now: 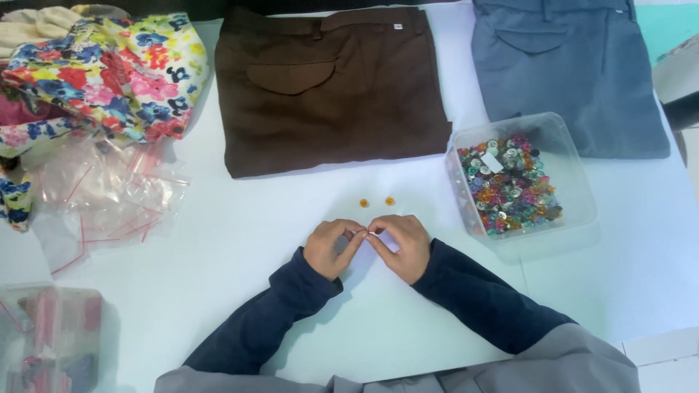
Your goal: The person is picking small, colorful buttons from a plastic container and placing them into small, clear zip-lock bags, then sealing the bags.
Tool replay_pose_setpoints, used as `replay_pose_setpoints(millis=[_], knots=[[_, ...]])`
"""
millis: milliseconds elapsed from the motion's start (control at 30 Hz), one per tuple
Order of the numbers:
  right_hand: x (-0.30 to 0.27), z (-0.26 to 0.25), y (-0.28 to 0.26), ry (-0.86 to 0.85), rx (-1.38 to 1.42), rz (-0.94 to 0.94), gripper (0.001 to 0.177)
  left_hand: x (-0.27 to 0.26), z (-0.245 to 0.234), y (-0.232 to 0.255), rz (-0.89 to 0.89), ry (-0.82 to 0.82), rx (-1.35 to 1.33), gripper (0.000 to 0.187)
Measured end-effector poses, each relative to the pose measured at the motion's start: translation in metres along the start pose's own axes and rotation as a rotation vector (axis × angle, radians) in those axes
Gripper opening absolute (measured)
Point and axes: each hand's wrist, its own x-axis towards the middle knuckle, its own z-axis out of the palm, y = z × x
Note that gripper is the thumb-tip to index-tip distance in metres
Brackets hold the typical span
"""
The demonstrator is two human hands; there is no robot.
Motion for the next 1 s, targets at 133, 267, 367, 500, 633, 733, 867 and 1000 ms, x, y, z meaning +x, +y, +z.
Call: replay_pose_setpoints(millis=[133, 267, 367, 500, 633, 733, 867, 1000], knots=[[0.01, 0.022, 0.021, -0.006, -0.169, -0.121, 0.017, 0.013, -0.018, -0.012, 0.003, -0.013, 0.085, 0.006], [0.025, 0.025, 0.021, -0.006, -0.296, -0.185, 0.01, 0.022, -0.025, -0.021, 0.025, -0.061, 0.21, 0.008], [0.024, 0.023, 0.024, -0.017, -0.318, -0.14, 0.011, 0.021, -0.026, -0.033, -0.029, -0.083, 0.271, 0.01], [0.026, 0.013, 0.026, -0.057, -0.329, -0.036, 0.021, 0.022, -0.029, -0.049, -0.099, -0.099, 0.438, 0.013], [0.026, 0.009, 0.029, -0.095, -0.355, -0.001, 0.024, 0.022, -0.032, -0.041, -0.152, -0.07, 0.509, 0.018], [0.027, 0.008, 0.03, -0.16, -0.336, 0.055, 0.026, 0.022, -0.032, -0.04, -0.124, -0.046, 0.618, 0.019], [0.027, 0.01, 0.036, -0.203, -0.32, 0.111, 0.03, 0.021, -0.032, -0.041, -0.142, -0.081, 0.631, 0.023], [0.028, 0.011, 0.036, -0.232, -0.32, 0.109, 0.028, 0.022, -0.033, -0.037, -0.133, -0.087, 0.628, 0.024]])
